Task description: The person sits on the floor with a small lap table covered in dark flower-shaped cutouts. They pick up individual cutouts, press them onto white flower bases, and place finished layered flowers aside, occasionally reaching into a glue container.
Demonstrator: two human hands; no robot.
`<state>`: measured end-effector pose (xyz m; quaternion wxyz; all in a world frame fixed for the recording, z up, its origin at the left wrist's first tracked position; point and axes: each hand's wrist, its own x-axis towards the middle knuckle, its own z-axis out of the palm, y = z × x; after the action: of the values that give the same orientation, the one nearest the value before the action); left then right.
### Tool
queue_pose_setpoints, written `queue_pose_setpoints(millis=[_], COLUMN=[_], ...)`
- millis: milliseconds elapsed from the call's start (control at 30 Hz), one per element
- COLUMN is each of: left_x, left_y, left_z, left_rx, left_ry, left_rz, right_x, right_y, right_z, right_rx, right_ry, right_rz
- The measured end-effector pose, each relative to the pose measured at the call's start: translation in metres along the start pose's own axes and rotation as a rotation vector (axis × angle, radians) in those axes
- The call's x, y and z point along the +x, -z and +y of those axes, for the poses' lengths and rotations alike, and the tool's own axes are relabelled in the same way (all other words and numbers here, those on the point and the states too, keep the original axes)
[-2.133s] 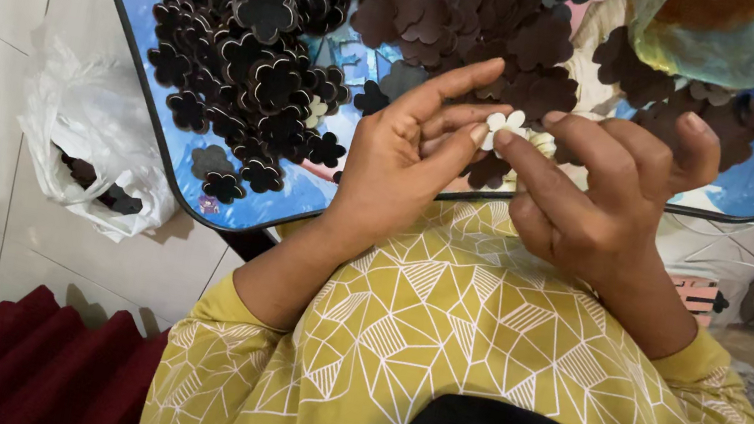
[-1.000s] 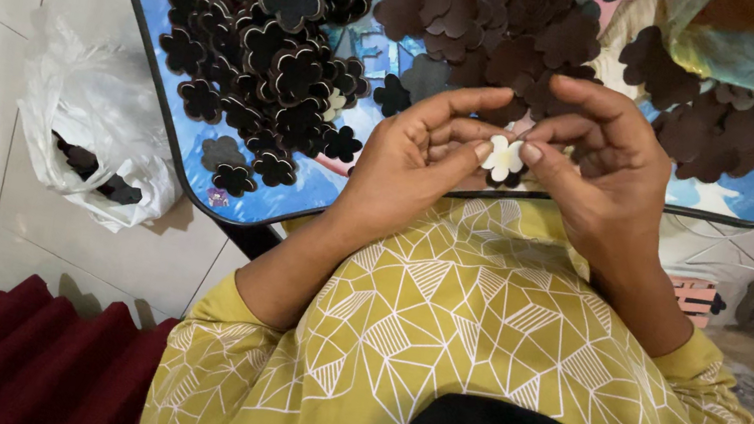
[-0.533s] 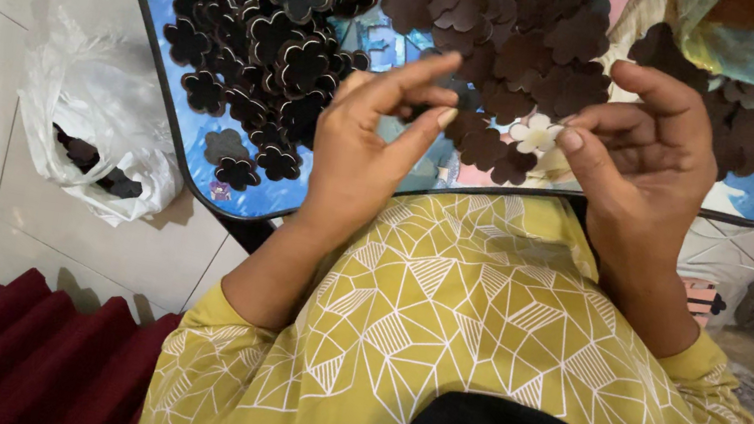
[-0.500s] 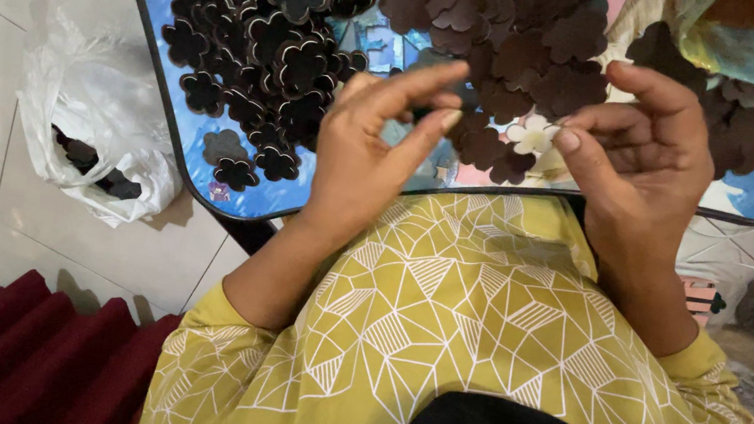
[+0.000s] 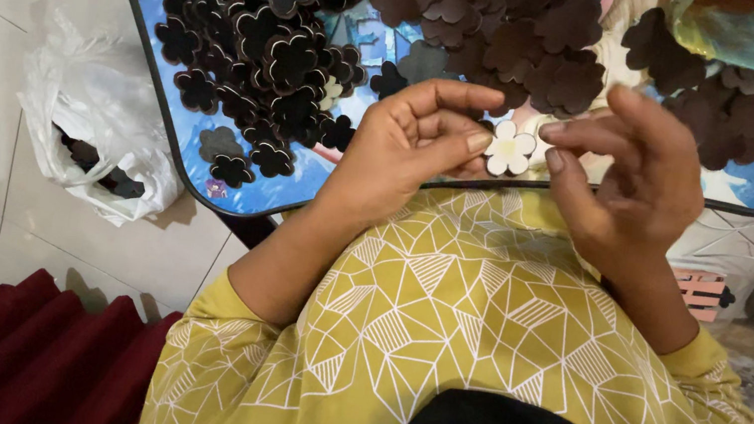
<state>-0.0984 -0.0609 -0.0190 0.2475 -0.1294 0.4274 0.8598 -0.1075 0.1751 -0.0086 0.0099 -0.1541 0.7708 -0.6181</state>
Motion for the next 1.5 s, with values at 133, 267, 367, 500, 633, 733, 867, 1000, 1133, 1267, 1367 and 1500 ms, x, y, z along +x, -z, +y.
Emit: queue_pose_setpoints(millis=[133,267,367,500,633,733,867,1000,1133,1267,1367,1500], left_x=[0.001,0.003,0.004,0.003,0.012,0.026,0.045,0.053,0.033,0.014,0.001,-0.011], left_y=[0.004,0.002,0.000,-0.005,-0.019,-0.024,-0.026,-0.020,-0.007,-0.011,-0.017,-0.023], left_z=[-0.002,-0.004,-0.003,0.003,0.008,0.014,0.011,0.008,0.011,0.007,0.007,0.006], left_rx=[0.009,0.011,0.013,0.023,0.735,1.186,1.320,0.517,0.200,0.149,0.145,0.006], left_ry=[0.029,0.096,0.123,0.145,-0.302,-0.682,-0.786,-0.450,-0.274,-0.227,-0.178,-0.128], left_rz=[-0.046,-0.053,-0.065,-0.048,0.226,0.390,0.398,0.245,0.154,0.149,0.156,0.103], right_x=[0.001,0.003,0.003,0.001,-0.005,-0.010,-0.017,-0.019,-0.011,0.001,0.006,0.010], right_y=[0.003,0.006,0.007,0.011,0.017,0.020,0.024,0.028,0.026,0.016,0.010,0.002], right_z=[0.016,0.021,0.020,0.016,0.012,0.009,0.005,-0.005,-0.018,-0.029,-0.037,-0.042], right_rx=[-0.139,-0.176,-0.174,-0.216,-0.214,-0.152,-0.100,0.086,0.329,0.403,0.399,0.391], right_ry=[0.340,0.412,0.427,0.407,0.262,0.140,-0.002,-0.219,-0.377,-0.438,-0.452,-0.475], right_rz=[-0.046,-0.039,-0.052,-0.100,-0.051,0.030,0.124,0.235,0.265,0.240,0.150,0.051])
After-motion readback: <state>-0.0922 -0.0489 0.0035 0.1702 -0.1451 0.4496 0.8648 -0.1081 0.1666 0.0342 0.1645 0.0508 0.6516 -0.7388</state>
